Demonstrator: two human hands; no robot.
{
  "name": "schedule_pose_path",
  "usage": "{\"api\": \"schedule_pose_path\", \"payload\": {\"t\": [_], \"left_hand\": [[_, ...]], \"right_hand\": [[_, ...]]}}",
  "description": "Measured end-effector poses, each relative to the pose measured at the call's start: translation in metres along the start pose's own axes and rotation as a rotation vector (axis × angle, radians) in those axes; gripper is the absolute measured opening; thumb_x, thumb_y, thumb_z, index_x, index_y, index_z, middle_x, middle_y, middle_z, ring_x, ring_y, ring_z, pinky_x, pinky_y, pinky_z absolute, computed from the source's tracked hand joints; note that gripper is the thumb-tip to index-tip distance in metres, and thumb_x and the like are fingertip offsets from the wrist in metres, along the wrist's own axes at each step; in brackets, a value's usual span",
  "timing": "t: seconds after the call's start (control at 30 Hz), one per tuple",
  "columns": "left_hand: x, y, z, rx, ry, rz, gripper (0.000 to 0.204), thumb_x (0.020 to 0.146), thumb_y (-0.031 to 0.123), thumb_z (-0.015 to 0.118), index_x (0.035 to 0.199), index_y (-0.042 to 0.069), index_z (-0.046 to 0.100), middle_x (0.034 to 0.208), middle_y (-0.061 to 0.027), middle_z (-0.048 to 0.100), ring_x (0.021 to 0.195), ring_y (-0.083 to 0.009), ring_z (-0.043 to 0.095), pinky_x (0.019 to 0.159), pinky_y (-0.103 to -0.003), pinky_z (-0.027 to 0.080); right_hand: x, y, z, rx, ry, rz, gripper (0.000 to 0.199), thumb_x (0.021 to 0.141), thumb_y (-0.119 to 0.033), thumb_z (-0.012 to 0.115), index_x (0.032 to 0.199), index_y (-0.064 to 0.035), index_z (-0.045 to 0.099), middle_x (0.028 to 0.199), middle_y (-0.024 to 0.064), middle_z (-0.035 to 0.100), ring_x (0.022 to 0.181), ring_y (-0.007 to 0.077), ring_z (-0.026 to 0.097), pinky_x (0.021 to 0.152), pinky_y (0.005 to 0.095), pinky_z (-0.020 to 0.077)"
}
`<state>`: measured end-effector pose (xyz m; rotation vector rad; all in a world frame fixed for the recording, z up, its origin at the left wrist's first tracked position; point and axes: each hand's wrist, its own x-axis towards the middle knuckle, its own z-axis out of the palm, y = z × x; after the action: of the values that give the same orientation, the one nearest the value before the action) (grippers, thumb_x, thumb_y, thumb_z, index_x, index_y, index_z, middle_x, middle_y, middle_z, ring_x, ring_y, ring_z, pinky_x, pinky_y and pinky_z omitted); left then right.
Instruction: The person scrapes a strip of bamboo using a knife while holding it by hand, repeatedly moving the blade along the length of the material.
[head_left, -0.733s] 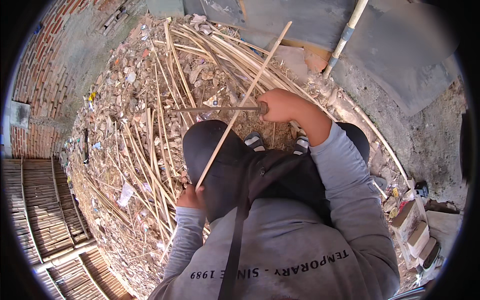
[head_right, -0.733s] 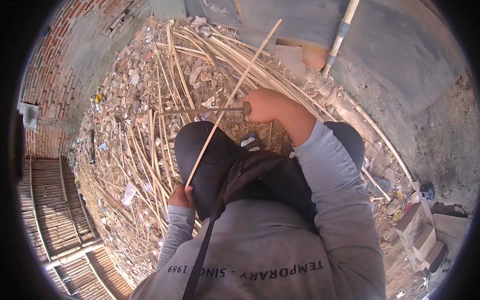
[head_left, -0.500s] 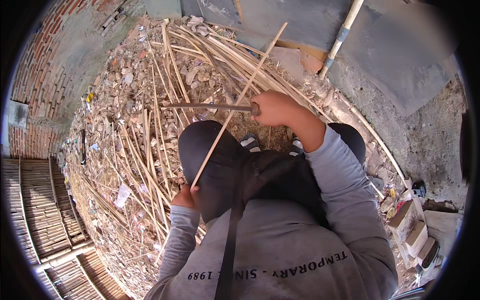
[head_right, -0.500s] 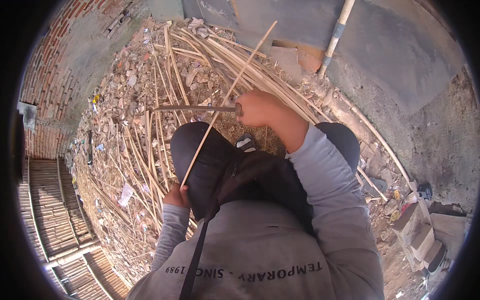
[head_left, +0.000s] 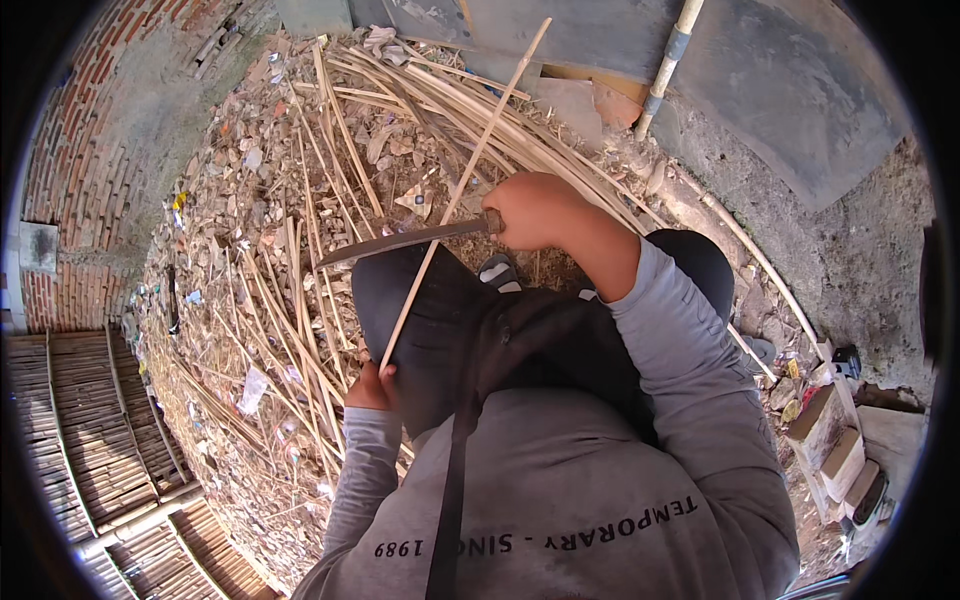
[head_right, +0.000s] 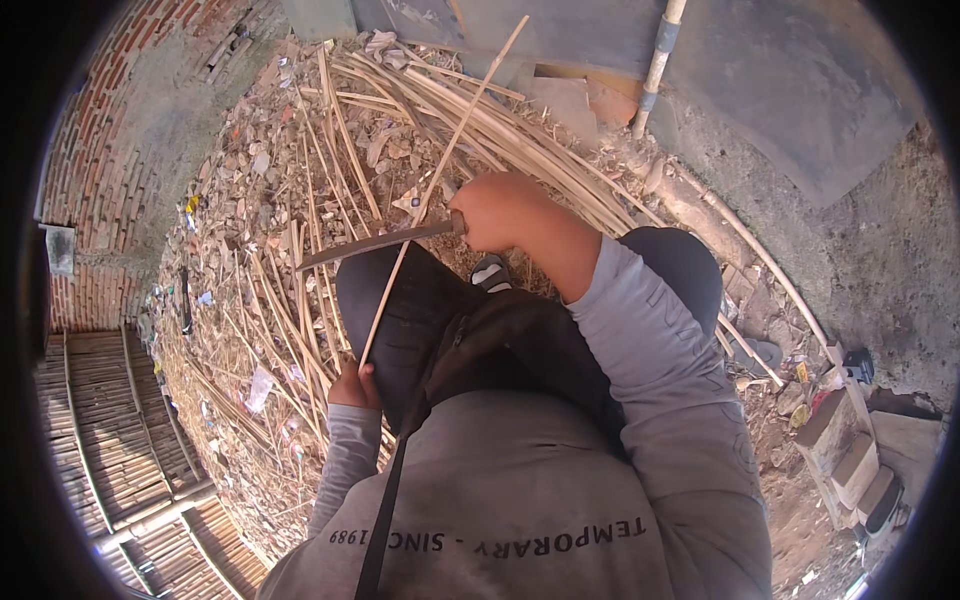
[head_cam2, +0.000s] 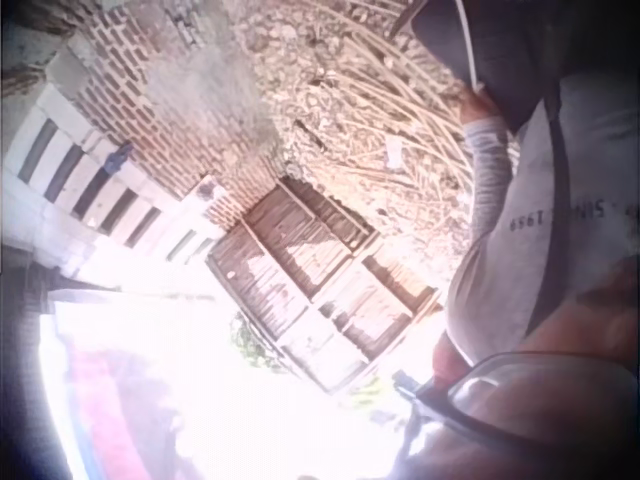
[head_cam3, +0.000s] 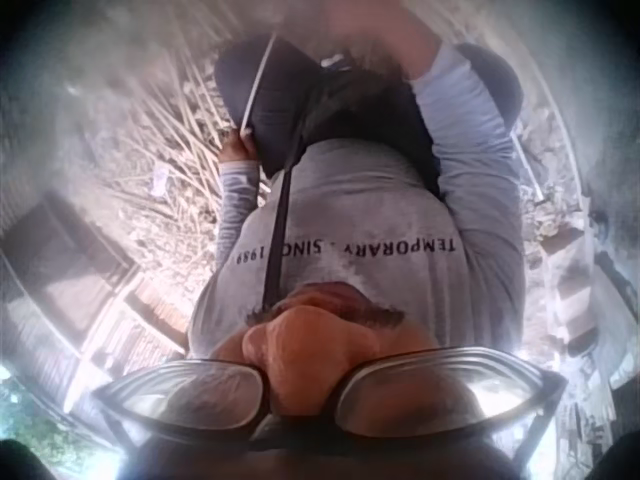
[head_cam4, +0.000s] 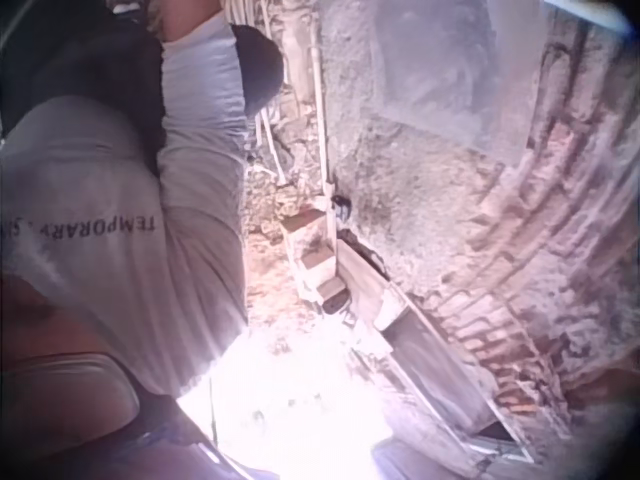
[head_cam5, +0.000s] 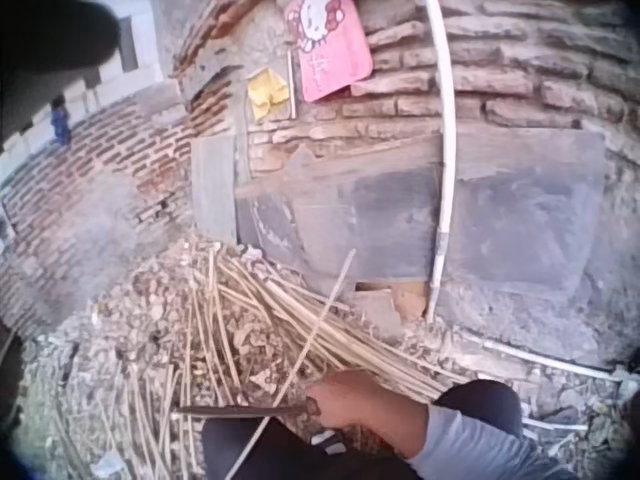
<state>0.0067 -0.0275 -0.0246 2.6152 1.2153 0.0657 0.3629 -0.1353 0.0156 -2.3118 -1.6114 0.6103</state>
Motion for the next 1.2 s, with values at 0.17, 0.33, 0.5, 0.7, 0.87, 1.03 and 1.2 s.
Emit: {"api": "schedule_pose_path", "payload": {"t": [0.17,0.33,0.5,0.7,0.87,1.03,1.2], "left_hand": [[0.005,-0.003,0.001,0.066,-0.013,0.006,0.041,0.093,0.044,0.05,0.082,0.005,0.05,0.062,-0.0241,0.058,0.062,-0.0472,0.058,0.054,-0.054,0.043],[0.006,0.002,-0.002,0.02,0.004,0.007,0.033,0.094,0.036,0.05,0.083,0.004,0.051,0.062,-0.0257,0.058,0.063,-0.0487,0.058,0.054,-0.055,0.043],[0.0,-0.004,0.002,0.007,0.008,0.006,0.04,0.093,0.044,0.051,0.083,0.005,0.049,0.06,-0.0239,0.057,0.061,-0.0473,0.058,0.052,-0.054,0.043],[0.007,-0.002,-0.002,0.073,0.006,0.031,0.036,0.094,0.04,0.05,0.084,0.006,0.051,0.062,-0.0241,0.058,0.061,-0.0478,0.058,0.053,-0.055,0.043],[0.003,-0.001,-0.001,0.046,0.005,0.015,0.034,0.094,0.037,0.05,0.082,0.004,0.051,0.064,-0.0248,0.058,0.063,-0.0489,0.057,0.054,-0.055,0.043],[0.007,0.001,-0.001,0.043,-0.015,0.007,0.037,0.093,0.042,0.05,0.086,0.006,0.051,0.065,-0.0241,0.06,0.063,-0.0468,0.059,0.054,-0.055,0.044],[0.005,-0.004,0.0,0.049,0.004,0.019,0.038,0.093,0.042,0.052,0.084,0.005,0.05,0.066,-0.0238,0.06,0.064,-0.0465,0.059,0.055,-0.054,0.044]], "right_hand": [[0.011,0.066,-0.005,0.28,0.205,0.181,0.039,0.074,-0.035,0.073,0.091,-0.0008,0.065,0.086,0.0218,0.065,0.085,0.0384,0.063,0.074,0.0443,0.049],[0.008,0.024,-0.006,0.132,0.082,0.132,0.029,0.073,-0.028,0.07,0.092,-0.0055,0.067,0.085,0.018,0.066,0.086,0.0362,0.064,0.074,0.0446,0.05],[0.007,0.014,-0.005,0.143,0.005,0.071,0.025,0.071,-0.026,0.068,0.089,-0.0082,0.068,0.085,0.0161,0.067,0.086,0.0345,0.065,0.076,0.0438,0.0511],[0.012,0.065,-0.004,0.236,0.227,0.15,0.029,0.074,-0.029,0.072,0.089,-0.0039,0.067,0.082,0.0194,0.065,0.082,0.0358,0.063,0.073,0.0443,0.0491],[0.003,0.01,-0.004,0.098,-0.019,0.024,0.026,0.072,-0.027,0.072,0.088,-0.0069,0.069,0.079,0.0166,0.066,0.08,0.0359,0.064,0.072,0.0444,0.0491],[0.008,0.058,-0.013,0.243,0.125,0.147,0.026,0.073,-0.027,0.07,0.089,-0.0064,0.068,0.083,0.0182,0.066,0.083,0.0359,0.064,0.074,0.0442,0.0501],[0.006,0.036,-0.018,0.208,0.051,0.204,0.03,0.072,-0.027,0.07,0.093,-0.0065,0.068,0.09,0.018,0.066,0.089,0.0357,0.064,0.077,0.044,0.051]]}}
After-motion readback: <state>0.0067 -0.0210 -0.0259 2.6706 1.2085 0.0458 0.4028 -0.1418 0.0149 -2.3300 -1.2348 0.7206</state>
